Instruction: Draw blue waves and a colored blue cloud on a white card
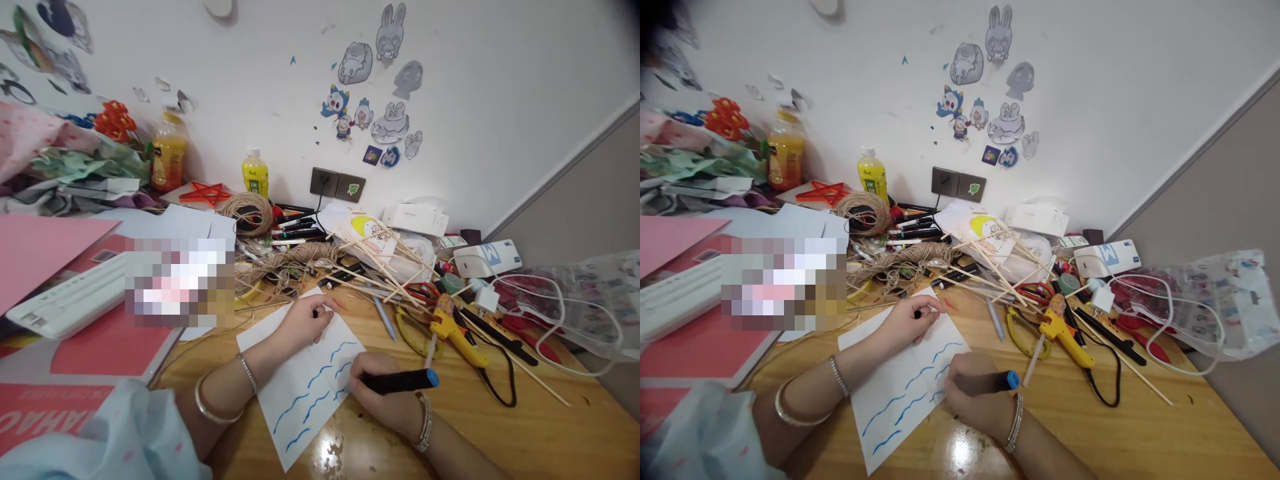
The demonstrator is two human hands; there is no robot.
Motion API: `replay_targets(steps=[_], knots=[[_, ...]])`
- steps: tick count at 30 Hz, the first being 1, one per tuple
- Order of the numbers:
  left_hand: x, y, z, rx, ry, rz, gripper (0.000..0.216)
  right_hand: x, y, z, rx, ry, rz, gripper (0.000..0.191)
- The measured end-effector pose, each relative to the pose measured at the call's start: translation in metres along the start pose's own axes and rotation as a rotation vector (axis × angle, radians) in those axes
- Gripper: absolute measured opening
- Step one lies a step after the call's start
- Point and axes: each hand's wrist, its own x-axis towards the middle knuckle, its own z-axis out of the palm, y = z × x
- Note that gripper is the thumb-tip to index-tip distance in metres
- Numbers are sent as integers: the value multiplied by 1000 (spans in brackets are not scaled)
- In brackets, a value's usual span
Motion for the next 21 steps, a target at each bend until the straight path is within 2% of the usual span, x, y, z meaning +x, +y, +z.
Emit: replay_targets(steps=[6, 12, 21], knots=[[0, 7, -2, -8, -47, -36, 14, -2, 1, -1, -11, 84, 56, 23], [-1, 9, -2, -10, -46, -41, 12, -2, 0, -1, -32, 43, 36, 22], [1, 4, -3, -19, -36, -26, 11, 1, 8, -5, 117, 323, 163, 22]])
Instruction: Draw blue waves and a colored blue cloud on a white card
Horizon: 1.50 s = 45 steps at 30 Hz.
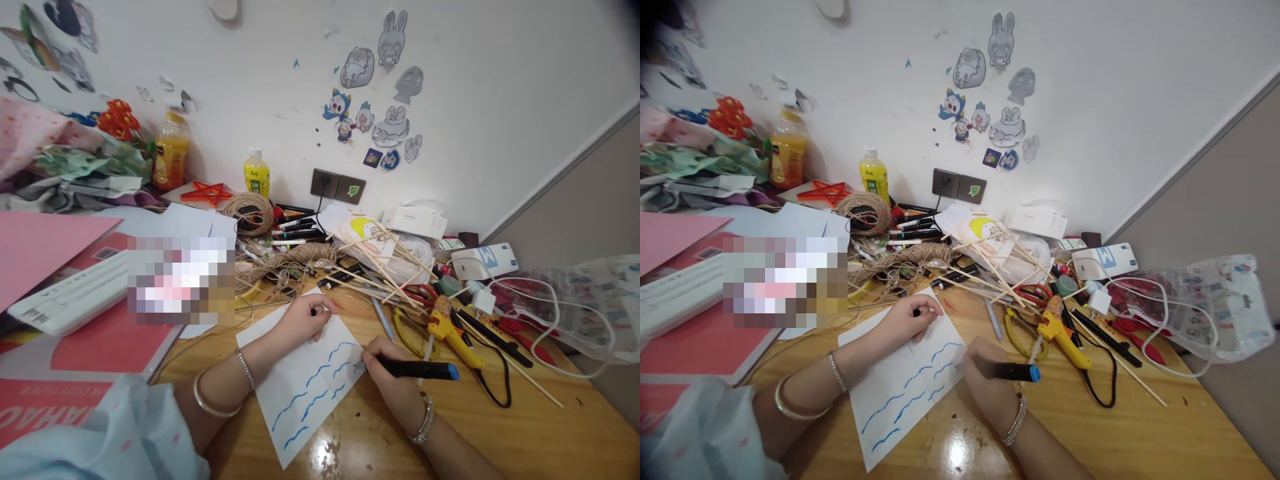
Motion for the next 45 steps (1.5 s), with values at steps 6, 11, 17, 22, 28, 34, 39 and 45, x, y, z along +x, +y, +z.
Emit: replay_targets(steps=[6, 11, 17, 22, 28, 34, 39, 45], knots=[[-6, 2, -1, -29, -3, 36, 10, 7, 2, -8, 152, 34, 69, 20], [-12, 5, 5, -77, -68, 47, 11, 7, -1, -7, 71, -147, -4, 19], [-8, 0, 9, -74, -153, -4, 16, 6, 1, -4, -116, -209, -139, 21], [-8, 1, 8, -55, -167, -10, 18, 5, 5, -3, -189, -239, -186, 23], [-7, -1, 8, -32, -167, -1, 20, 6, 4, -4, -242, -185, -194, 21], [-7, -1, 8, -23, -165, 6, 16, 5, 3, -4, -236, -221, -217, 23], [-8, -1, 8, -26, -162, -6, 15, 6, 4, -4, -254, -140, -182, 23], [-10, 3, 7, -27, -152, 1, 15, 8, 9, -5, -124, -22, -86, 24]])
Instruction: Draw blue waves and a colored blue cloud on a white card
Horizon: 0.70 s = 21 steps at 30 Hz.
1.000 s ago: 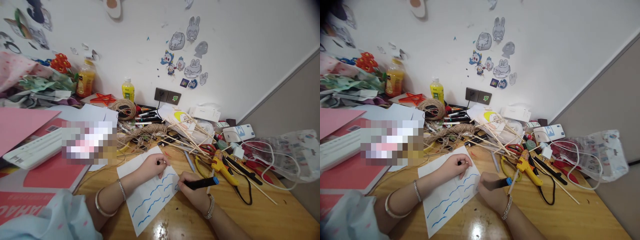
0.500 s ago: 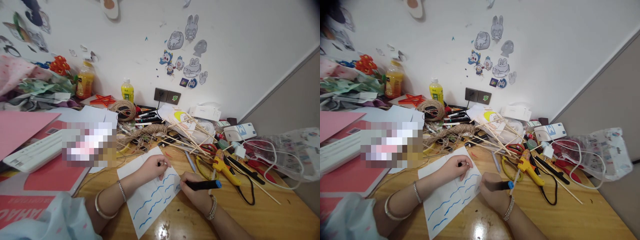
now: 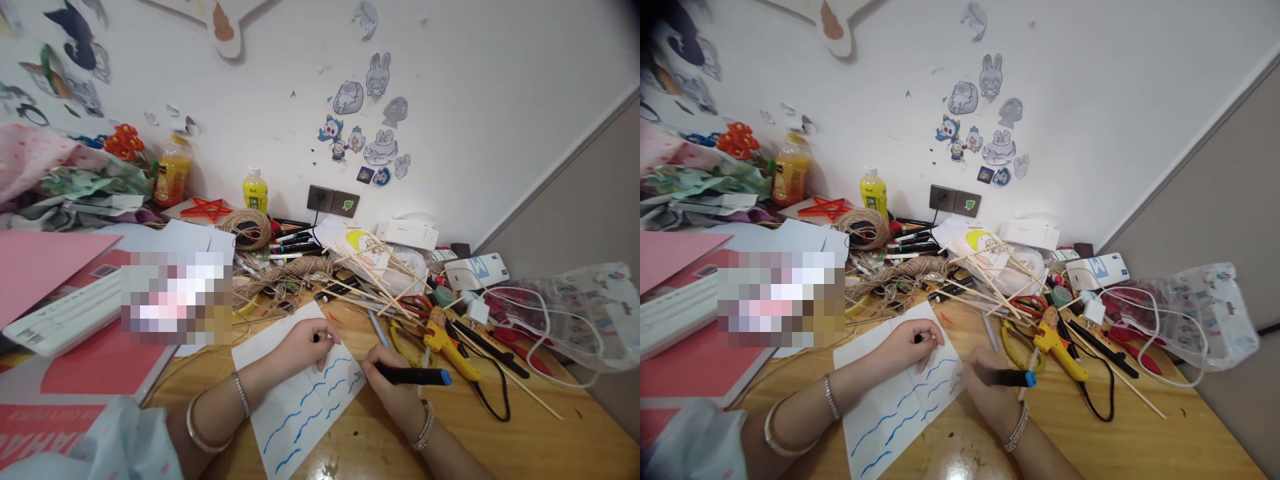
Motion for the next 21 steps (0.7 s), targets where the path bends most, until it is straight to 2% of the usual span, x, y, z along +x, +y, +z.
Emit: replay_targets(steps=[3, 7, 12, 18, 21], knots=[[-2, 1, 1, 1, 19, 22, 15, 2, 1, 0, 61, 34, 60, 23], [0, -6, 7, 12, 18, 47, 17, 4, -4, 4, 112, -3, 68, 24], [2, -13, 11, 28, -1, 61, 19, 7, -10, 9, 35, -45, 4, 26], [1, -10, 9, 17, -20, 46, 20, 8, -4, 4, -6, -123, 16, 23], [2, -10, 8, 5, -22, 36, 20, 8, 0, 0, -19, -119, 16, 23]])
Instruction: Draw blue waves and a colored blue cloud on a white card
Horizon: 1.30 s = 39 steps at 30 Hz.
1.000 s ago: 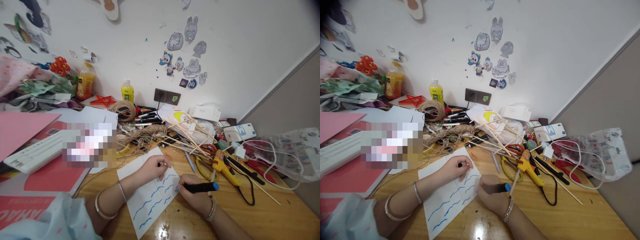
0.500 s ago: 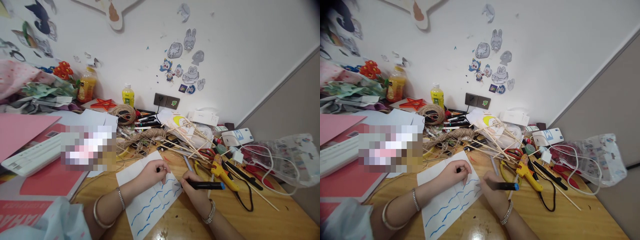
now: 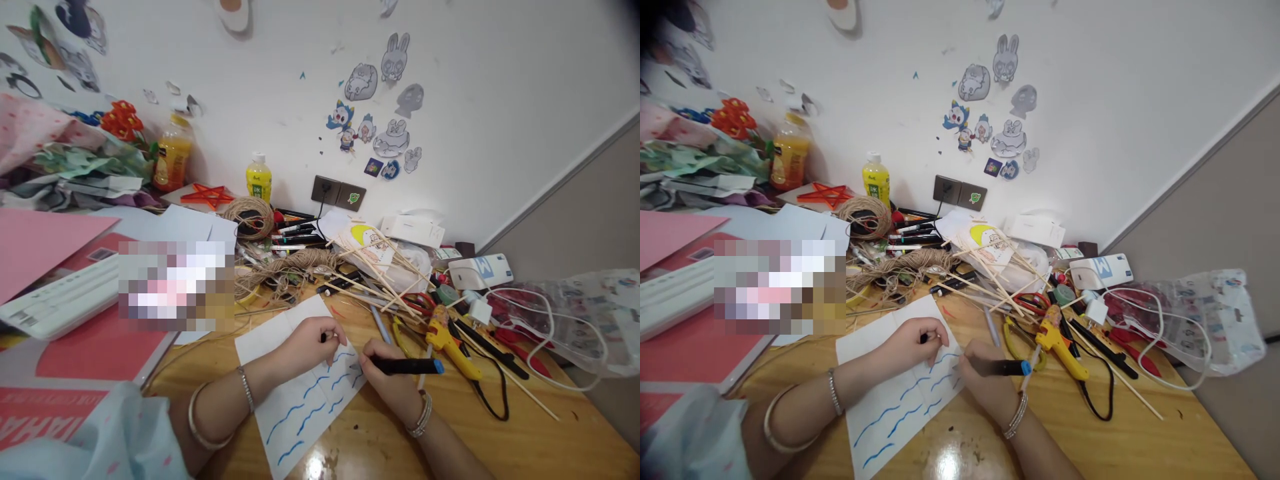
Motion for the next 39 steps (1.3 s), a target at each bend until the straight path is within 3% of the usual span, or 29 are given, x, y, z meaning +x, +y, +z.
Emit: replay_targets(steps=[15, 22, 39], knots=[[1, 0, 1, 4, -5, 5, 18, -1, -4, -2, -57, -41, -49, 25], [1, -1, 1, 13, -9, 0, 18, -1, 0, -1, -88, 32, -44, 26], [-2, 3, 1, 41, -42, 18, 18, 0, -5, -1, -67, 47, -1, 23]])
